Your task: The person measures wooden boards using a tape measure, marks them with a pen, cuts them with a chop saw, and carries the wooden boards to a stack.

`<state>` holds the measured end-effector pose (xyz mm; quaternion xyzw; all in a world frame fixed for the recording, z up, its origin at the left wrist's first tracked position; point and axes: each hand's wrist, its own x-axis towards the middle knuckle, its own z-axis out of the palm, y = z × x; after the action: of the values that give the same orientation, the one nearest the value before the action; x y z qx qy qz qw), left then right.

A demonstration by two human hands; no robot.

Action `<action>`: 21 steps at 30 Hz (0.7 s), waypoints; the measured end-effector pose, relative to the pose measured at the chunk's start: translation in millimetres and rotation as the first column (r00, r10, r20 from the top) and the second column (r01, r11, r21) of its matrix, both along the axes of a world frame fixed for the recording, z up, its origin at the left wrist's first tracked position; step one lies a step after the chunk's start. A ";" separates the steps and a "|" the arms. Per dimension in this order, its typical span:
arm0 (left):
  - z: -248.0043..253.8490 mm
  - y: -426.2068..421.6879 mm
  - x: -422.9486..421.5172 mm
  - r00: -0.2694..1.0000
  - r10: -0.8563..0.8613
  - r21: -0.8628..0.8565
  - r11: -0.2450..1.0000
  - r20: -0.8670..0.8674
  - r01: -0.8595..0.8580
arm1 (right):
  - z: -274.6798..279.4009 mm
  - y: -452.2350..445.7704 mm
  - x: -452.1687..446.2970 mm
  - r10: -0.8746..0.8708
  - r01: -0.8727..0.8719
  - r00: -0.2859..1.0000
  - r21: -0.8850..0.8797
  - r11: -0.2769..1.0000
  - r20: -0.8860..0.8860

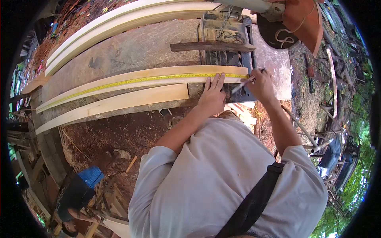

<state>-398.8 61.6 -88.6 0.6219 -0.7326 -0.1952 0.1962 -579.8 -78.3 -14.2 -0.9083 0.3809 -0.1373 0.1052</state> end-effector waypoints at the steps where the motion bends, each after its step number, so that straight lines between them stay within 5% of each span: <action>1: 1.9 1.1 0.0 1.000 0.001 0.007 1.000 -0.023 -0.001 | 9.5 14.0 8.6 -0.088 0.110 0.989 0.197 0.974 -0.119; 2: 2.4 1.7 0.4 0.999 0.004 0.015 1.000 -0.045 -0.004 | 6.8 23.9 9.8 -0.016 0.027 0.999 0.401 0.916 -0.032; 3: -4.8 1.2 -2.3 0.999 0.016 0.017 1.000 -0.044 -0.015 | 15.0 39.8 19.0 -0.125 -0.144 0.956 0.796 0.587 0.265; 5: -24.2 -0.9 -13.6 0.988 0.113 -0.130 0.984 -0.101 -0.125 | -1.5 55.4 34.0 -0.292 -0.261 0.894 0.924 0.278 0.341; 6: -18.3 -1.3 -15.3 0.981 0.140 -0.182 0.970 -0.137 -0.164 | -8.3 56.4 47.3 -0.281 -0.266 0.897 0.925 0.272 0.340; 8: -23.2 -5.6 -17.8 0.980 0.125 -0.108 0.984 -0.156 -0.143 | -21.8 46.2 82.1 0.054 -0.403 0.870 0.642 0.652 0.491; 12: -24.6 -4.9 -32.5 0.983 0.176 -0.141 0.975 0.042 -0.169 | -46.8 26.4 145.6 -0.052 -0.317 0.923 0.830 0.459 0.381; 21: -30.8 -11.1 -23.6 0.995 0.100 -0.100 0.990 -0.016 -0.101 | -90.2 28.1 174.3 -0.097 -0.233 0.906 0.675 0.700 0.412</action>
<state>-422.5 50.5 -119.5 0.6463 -0.7081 -0.1512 0.2409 -405.5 -50.3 -104.5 -0.7591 0.3377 -0.1664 0.5311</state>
